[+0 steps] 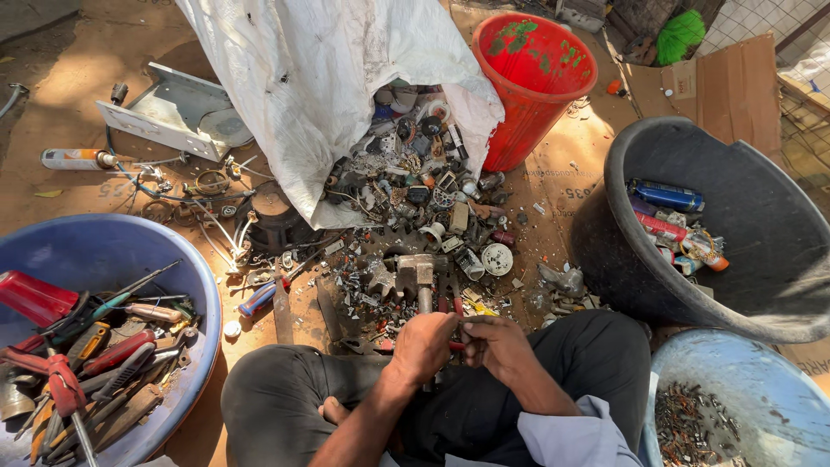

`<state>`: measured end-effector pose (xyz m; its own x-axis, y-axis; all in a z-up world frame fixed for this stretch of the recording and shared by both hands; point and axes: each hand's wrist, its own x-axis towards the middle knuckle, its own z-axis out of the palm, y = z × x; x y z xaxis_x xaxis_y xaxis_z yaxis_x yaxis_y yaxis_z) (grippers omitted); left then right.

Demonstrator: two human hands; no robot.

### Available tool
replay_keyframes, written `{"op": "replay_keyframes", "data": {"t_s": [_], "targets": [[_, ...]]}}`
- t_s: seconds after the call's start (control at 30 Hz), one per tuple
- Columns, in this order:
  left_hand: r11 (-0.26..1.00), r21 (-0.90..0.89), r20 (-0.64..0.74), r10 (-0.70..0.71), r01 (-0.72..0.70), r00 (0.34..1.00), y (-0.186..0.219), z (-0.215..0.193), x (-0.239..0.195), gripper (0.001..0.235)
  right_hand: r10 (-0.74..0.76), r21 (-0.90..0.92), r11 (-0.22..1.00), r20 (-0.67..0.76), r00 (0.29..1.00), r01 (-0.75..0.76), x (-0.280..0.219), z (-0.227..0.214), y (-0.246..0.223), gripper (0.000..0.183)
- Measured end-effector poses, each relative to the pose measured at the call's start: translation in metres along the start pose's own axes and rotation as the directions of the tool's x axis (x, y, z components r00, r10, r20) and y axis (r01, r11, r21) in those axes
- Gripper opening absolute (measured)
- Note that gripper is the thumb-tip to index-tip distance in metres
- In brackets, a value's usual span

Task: The person sits on the ground and uses a hammer and pliers to dismantle small electronic components. They repeatedly strike items on a metal gear to break them apart and separate parts, occasionally using pliers to pull pieces apart.

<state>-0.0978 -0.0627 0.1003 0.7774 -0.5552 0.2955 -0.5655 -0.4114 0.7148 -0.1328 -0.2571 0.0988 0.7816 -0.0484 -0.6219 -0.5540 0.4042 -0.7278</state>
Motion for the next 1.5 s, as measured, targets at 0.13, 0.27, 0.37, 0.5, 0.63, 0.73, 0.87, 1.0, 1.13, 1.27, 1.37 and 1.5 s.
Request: {"op": "replay_keyframes", "data": {"t_s": [0.13, 0.27, 0.37, 0.5, 0.63, 0.73, 0.87, 1.0, 1.13, 1.27, 1.37, 1.5], "targets": [[0.976, -0.218, -0.186, -0.06, 0.019, 0.981, 0.004, 0.0, 0.002, 0.029, -0.212, -0.159, 0.967, -0.069, 0.975, 0.199, -0.04, -0.02, -0.02, 0.029], [0.696, -0.561, -0.258, -0.661, 0.448, 0.705, -0.049, -0.02, 0.009, 0.045, -0.596, -0.804, 0.578, -0.3, 0.745, 0.139, -0.126, -0.113, -0.063, 0.03], [0.556, -0.586, -0.371, -0.831, 0.59, 0.415, -0.113, -0.047, 0.002, 0.042, -0.738, -0.973, 0.208, -0.223, 0.637, -0.1, -0.18, -0.224, -0.086, 0.031], [0.671, -0.329, -0.446, -0.73, 0.664, 0.517, -0.147, -0.031, 0.008, 0.044, -0.703, -0.974, 0.145, -0.224, 0.675, -0.172, -0.187, -0.298, -0.091, 0.04], [0.827, 0.407, -0.348, -0.253, 0.388, 0.903, -0.137, 0.005, 0.026, 0.059, -0.698, -0.933, -0.094, -0.187, 0.691, -0.347, -0.185, -0.235, -0.088, 0.048], [0.84, 0.432, -0.163, -0.285, 0.328, 0.945, -0.124, 0.016, 0.027, 0.059, -0.686, -0.973, -0.066, 0.206, 0.698, 0.222, -0.141, -0.137, -0.092, 0.043], [0.805, 0.54, -0.144, -0.197, 0.244, 0.97, -0.102, 0.01, 0.004, 0.052, -0.505, -0.905, -0.084, 0.4, 0.765, 0.418, -0.065, -0.035, -0.109, 0.042], [0.737, 0.62, 0.015, -0.356, 0.271, 0.934, -0.066, 0.007, -0.025, 0.032, -0.368, -0.918, 0.111, 0.318, 0.874, 0.381, 0.008, 0.016, -0.107, 0.041], [0.741, 0.453, -0.101, -0.509, 0.495, 0.855, -0.058, -0.002, -0.014, 0.024, -0.377, -0.965, 0.119, 0.173, 0.91, 0.233, 0.067, 0.017, -0.063, 0.032], [0.804, 0.224, -0.342, -0.464, 0.55, 0.817, -0.063, -0.017, 0.003, 0.024, -0.45, -0.998, -0.057, 0.046, 0.892, 0.022, 0.126, -0.009, -0.047, 0.029], [0.811, 0.248, -0.533, -0.343, 0.53, 0.773, -0.073, -0.023, 0.011, 0.038, -0.447, -0.989, -0.122, -0.015, 0.894, -0.078, 0.159, -0.019, -0.039, 0.03], [0.729, -0.171, -0.454, -0.655, 0.662, 0.604, -0.097, -0.037, 0.002, 0.039, -0.419, -0.978, -0.188, -0.001, 0.908, -0.088, 0.18, -0.027, -0.021, 0.028]]}}
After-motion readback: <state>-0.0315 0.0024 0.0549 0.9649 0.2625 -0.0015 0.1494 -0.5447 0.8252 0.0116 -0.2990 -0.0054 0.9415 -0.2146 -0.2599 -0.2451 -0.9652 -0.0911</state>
